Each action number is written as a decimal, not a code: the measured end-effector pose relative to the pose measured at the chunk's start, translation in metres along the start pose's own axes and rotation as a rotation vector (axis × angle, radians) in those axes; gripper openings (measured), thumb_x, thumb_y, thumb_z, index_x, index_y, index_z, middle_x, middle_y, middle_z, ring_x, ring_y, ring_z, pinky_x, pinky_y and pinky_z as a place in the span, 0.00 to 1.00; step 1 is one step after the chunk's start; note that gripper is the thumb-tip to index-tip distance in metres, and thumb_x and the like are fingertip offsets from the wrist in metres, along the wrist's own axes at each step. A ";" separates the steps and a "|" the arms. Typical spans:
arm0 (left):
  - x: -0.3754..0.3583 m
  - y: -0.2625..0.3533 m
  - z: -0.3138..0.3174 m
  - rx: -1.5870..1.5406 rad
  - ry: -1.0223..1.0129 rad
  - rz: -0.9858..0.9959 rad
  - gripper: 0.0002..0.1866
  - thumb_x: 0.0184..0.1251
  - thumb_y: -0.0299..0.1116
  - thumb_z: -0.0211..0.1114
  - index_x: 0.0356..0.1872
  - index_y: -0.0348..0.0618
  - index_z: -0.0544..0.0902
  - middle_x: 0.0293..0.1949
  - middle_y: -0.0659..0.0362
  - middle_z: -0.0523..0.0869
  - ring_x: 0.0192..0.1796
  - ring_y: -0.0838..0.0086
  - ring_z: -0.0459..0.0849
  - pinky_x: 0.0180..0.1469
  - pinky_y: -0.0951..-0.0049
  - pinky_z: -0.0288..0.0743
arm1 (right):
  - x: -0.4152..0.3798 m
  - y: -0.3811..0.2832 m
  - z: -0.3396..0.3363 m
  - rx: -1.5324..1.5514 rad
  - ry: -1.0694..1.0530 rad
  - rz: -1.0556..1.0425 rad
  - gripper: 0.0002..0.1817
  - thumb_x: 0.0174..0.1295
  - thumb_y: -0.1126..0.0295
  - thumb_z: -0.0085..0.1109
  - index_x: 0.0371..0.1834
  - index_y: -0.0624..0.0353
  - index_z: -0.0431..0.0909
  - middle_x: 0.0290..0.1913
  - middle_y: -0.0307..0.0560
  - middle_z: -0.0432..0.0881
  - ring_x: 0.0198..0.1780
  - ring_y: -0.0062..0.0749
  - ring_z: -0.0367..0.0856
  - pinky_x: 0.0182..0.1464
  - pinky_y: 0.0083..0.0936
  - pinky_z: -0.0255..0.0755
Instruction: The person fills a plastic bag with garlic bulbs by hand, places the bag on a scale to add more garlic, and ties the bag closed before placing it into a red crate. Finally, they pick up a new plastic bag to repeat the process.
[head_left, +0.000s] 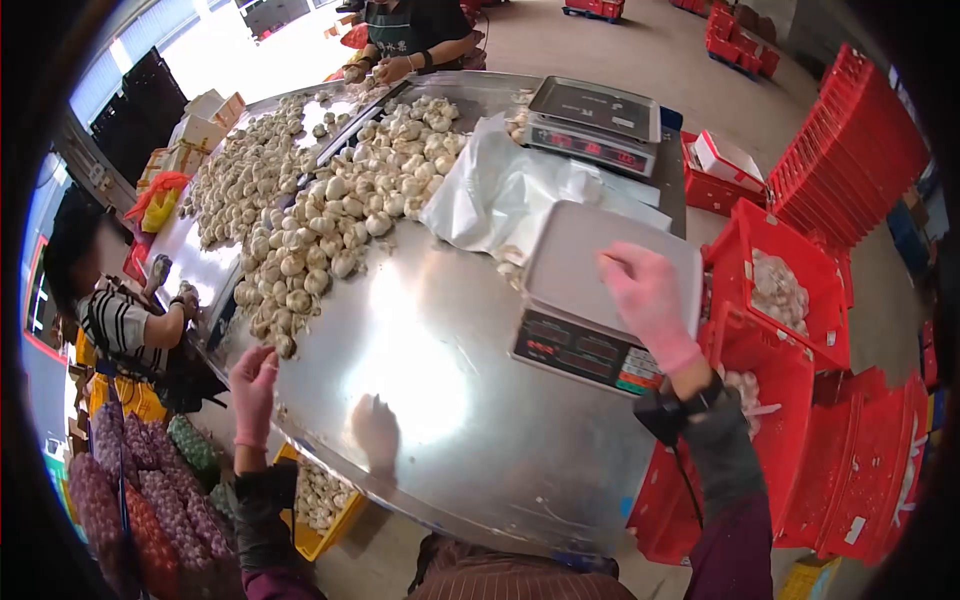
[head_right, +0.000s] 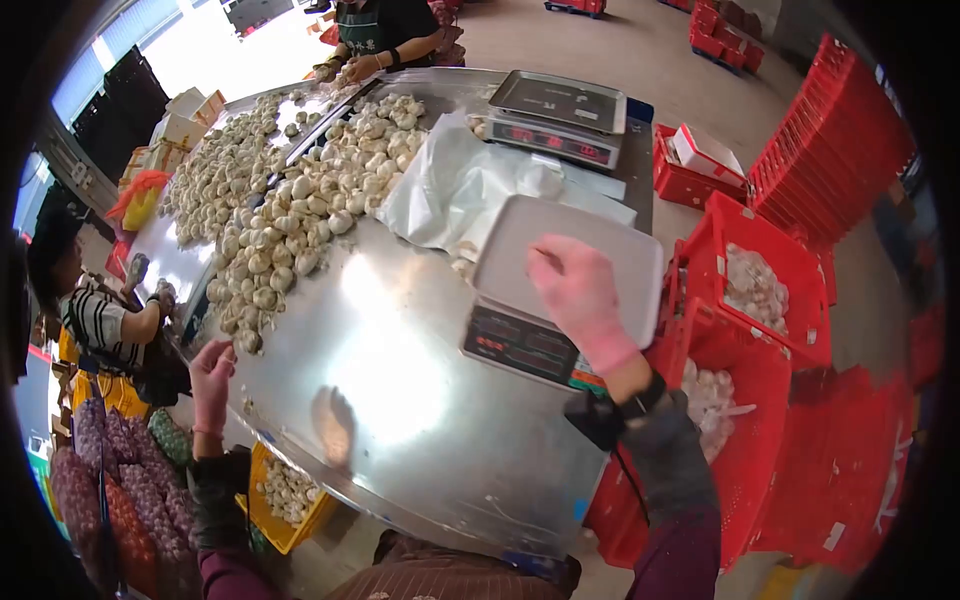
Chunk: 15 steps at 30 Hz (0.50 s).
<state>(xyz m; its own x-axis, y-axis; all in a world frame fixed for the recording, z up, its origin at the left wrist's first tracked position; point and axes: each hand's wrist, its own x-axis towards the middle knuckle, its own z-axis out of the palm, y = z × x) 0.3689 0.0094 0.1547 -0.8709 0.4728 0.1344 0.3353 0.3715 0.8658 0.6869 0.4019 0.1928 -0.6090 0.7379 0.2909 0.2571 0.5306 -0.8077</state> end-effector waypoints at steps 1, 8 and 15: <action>0.027 -0.021 0.006 -0.019 -0.020 -0.011 0.08 0.65 0.26 0.61 0.42 0.32 0.82 0.31 0.66 0.79 0.32 0.85 0.75 0.35 0.84 0.69 | 0.046 -0.002 0.055 0.006 -0.071 0.102 0.11 0.58 0.64 0.56 0.33 0.59 0.82 0.26 0.51 0.81 0.30 0.34 0.81 0.37 0.28 0.72; 0.174 -0.050 0.052 -0.023 -0.341 0.005 0.08 0.60 0.24 0.63 0.41 0.35 0.81 0.40 0.57 0.80 0.40 0.74 0.82 0.41 0.77 0.76 | 0.270 0.265 0.294 -0.616 -0.366 0.065 0.14 0.62 0.66 0.53 0.47 0.60 0.81 0.31 0.46 0.83 0.33 0.35 0.81 0.37 0.30 0.75; 0.283 -0.019 0.228 -0.094 -0.336 0.516 0.20 0.55 0.29 0.66 0.52 0.44 0.79 0.52 0.50 0.76 0.52 0.56 0.77 0.53 0.65 0.74 | 0.249 0.116 0.326 -0.250 0.086 0.321 0.21 0.53 0.64 0.64 0.47 0.66 0.78 0.37 0.57 0.84 0.41 0.49 0.84 0.46 0.35 0.76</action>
<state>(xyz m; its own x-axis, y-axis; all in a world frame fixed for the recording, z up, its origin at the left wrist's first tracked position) 0.1976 0.3184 0.0661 -0.4392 0.8040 0.4009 0.6361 -0.0369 0.7707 0.3202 0.5113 0.0041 -0.4058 0.9091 0.0946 0.6049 0.3447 -0.7178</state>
